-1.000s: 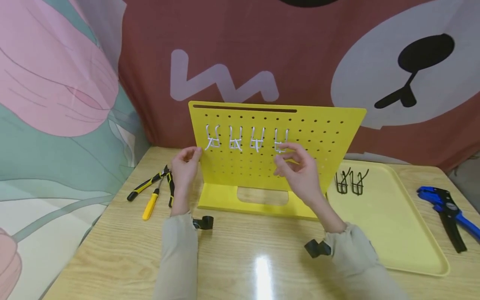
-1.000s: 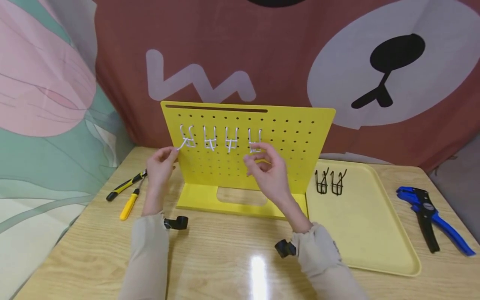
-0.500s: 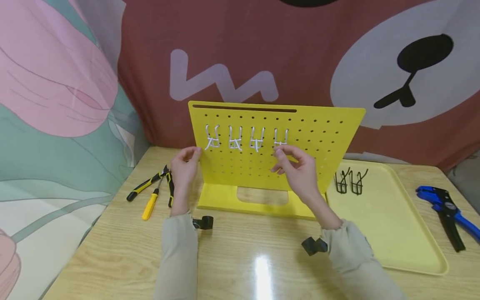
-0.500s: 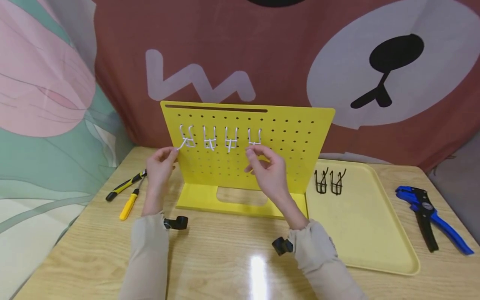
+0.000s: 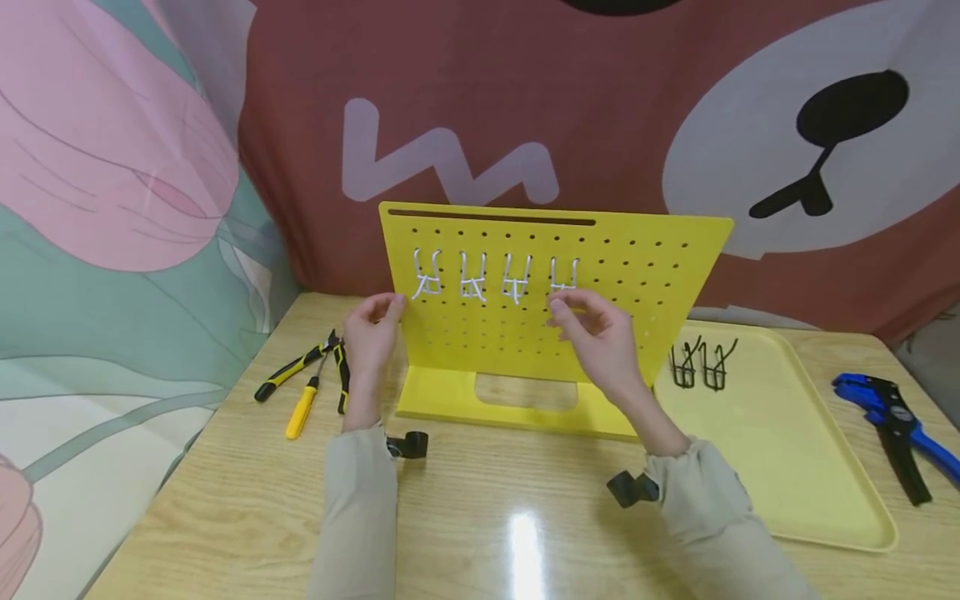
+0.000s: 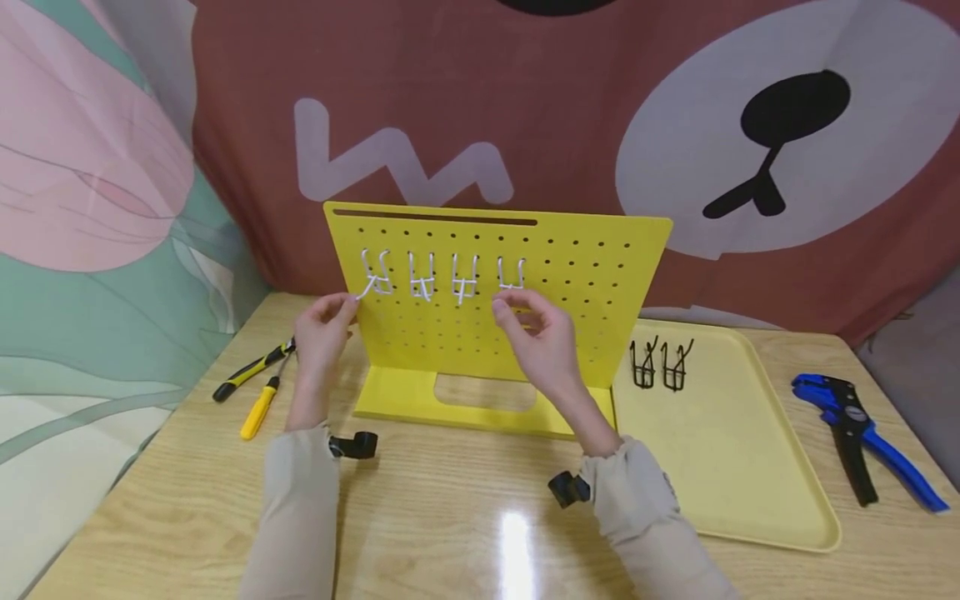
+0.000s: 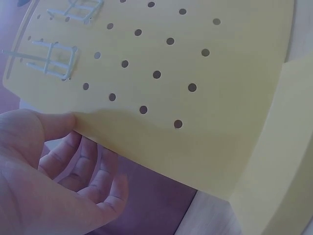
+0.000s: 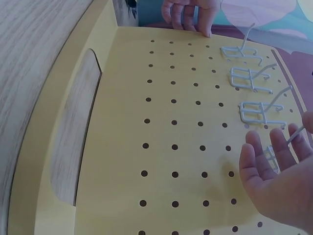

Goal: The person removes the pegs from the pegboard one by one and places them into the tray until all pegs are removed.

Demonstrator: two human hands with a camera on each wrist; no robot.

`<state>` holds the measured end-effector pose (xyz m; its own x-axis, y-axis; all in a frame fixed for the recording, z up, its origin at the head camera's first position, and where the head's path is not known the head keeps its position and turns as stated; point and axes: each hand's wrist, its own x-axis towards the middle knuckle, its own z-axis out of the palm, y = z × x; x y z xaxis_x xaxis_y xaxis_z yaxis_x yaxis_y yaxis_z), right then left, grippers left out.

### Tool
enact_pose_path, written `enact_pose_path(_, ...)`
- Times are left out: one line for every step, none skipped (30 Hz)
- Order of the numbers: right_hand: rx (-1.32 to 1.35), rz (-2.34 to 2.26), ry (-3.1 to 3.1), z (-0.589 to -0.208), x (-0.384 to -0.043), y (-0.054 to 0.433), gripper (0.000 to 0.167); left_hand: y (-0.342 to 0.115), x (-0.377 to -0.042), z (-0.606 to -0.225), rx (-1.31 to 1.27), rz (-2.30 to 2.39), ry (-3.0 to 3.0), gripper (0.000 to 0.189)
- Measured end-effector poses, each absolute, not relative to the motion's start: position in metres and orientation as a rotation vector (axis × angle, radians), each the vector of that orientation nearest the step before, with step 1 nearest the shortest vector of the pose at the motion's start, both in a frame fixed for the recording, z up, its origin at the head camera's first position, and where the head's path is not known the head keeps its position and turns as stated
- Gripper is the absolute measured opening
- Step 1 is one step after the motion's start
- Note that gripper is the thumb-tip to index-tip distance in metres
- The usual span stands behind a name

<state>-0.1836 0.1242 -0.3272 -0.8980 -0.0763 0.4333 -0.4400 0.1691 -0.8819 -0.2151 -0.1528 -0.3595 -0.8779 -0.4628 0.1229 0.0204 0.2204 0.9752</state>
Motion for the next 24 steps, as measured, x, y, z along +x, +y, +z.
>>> enact_pose_path(0.493,1.793,-2.167,-0.327,-0.184,0.124,0.022,-0.153,-0.215,-0.36,0.41,-1.694,-2.116,0.028)
enact_pose_path(0.493,1.795,-2.174,-0.327,-0.183,0.125,0.023,-0.153,-0.215,-0.36,0.413,-1.691,-2.117,0.027)
enact_pose_path(0.493,1.798,-2.182,-0.326,-0.183,0.125,0.023,-0.153,-0.214,-0.36,0.414,-1.69,-2.117,0.027)
enact_pose_path(0.489,1.804,-2.189,-0.326,-0.182,0.125,0.024,-0.153,-0.214,-0.359,0.413,-1.693,-2.113,0.027)
enact_pose_path(0.487,1.819,-2.187,-0.325,-0.182,0.125,0.024,-0.153,-0.214,-0.359,0.411,-1.695,-2.112,0.027)
enact_pose_path(0.485,1.832,-2.183,-0.325,-0.181,0.125,0.025,-0.153,-0.214,-0.359,0.411,-1.7,-2.109,0.027)
enact_pose_path(0.486,1.848,-2.176,-0.324,-0.18,0.125,0.025,-0.153,-0.214,-0.358,0.411,-1.704,-2.106,0.027)
enact_pose_path(0.489,1.859,-2.169,-0.324,-0.179,0.125,0.024,-0.153,-0.214,-0.358,0.412,-1.707,-2.104,0.027)
enact_pose_path(0.494,1.87,-2.159,-0.323,-0.178,0.125,0.024,-0.153,-0.214,-0.358,0.412,-1.711,-2.103,0.028)
enact_pose_path(0.497,1.879,-2.148,-0.323,-0.177,0.126,0.024,-0.153,-0.214,-0.358,0.413,-1.714,-2.103,0.028)
enact_pose_path(0.504,1.885,-2.135,-0.323,-0.176,0.126,0.024,-0.153,-0.214,-0.358,0.415,-1.714,-2.105,0.028)
enact_pose_path(0.511,1.883,-2.131,-0.323,-0.176,0.126,0.024,-0.153,-0.214,-0.357,0.42,-1.712,-2.109,0.028)
enact_pose_path(0.518,1.883,-2.126,-0.323,-0.175,0.126,0.024,-0.153,-0.214,-0.357,0.426,-1.705,-2.116,0.028)
enact_pose_path(0.524,1.886,-2.119,-0.323,-0.175,0.126,0.024,-0.153,-0.214,-0.357,0.432,-1.701,-2.123,0.028)
enact_pose_path(0.527,1.89,-2.111,-0.322,-0.175,0.127,0.024,-0.153,-0.214,-0.357,0.435,-1.698,-2.129,0.028)
enact_pose_path(0.53,1.902,-2.098,-0.322,-0.175,0.127,0.025,-0.153,-0.214,-0.357,0.437,-1.695,-2.134,0.029)
enact_pose_path(0.535,1.922,-2.081,-0.322,-0.175,0.127,0.025,-0.153,-0.214,-0.357,0.444,-1.69,-2.143,0.029)
enact_pose_path(0.54,1.944,-2.064,-0.321,-0.174,0.128,0.025,-0.153,-0.214,-0.358,0.448,-1.681,-2.153,0.03)
enact_pose_path(0.546,1.966,-2.044,-0.321,-0.174,0.128,0.025,-0.154,-0.214,-0.358,0.451,-1.678,-2.159,0.031)
enact_pose_path(0.555,1.986,-2.021,-0.32,-0.173,0.128,0.025,-0.154,-0.214,-0.358,0.451,-1.674,-2.167,0.031)
enact_pose_path(0.558,2.005,-2.001,-0.319,-0.172,0.128,0.024,-0.154,-0.214,-0.358,0.451,-1.672,-2.171,0.032)
enact_pose_path(0.562,2.03,-1.977,-0.318,-0.171,0.128,0.024,-0.154,-0.214,-0.358,0.45,-1.669,-2.172,0.032)
enact_pose_path(0.564,2.049,-1.958,-0.316,-0.17,0.128,0.024,-0.154,-0.214,-0.358,0.452,-1.668,-2.171,0.032)
enact_pose_path(0.565,2.062,-1.944,-0.315,-0.168,0.128,0.024,-0.154,-0.214,-0.358,0.448,-1.669,-2.167,0.031)
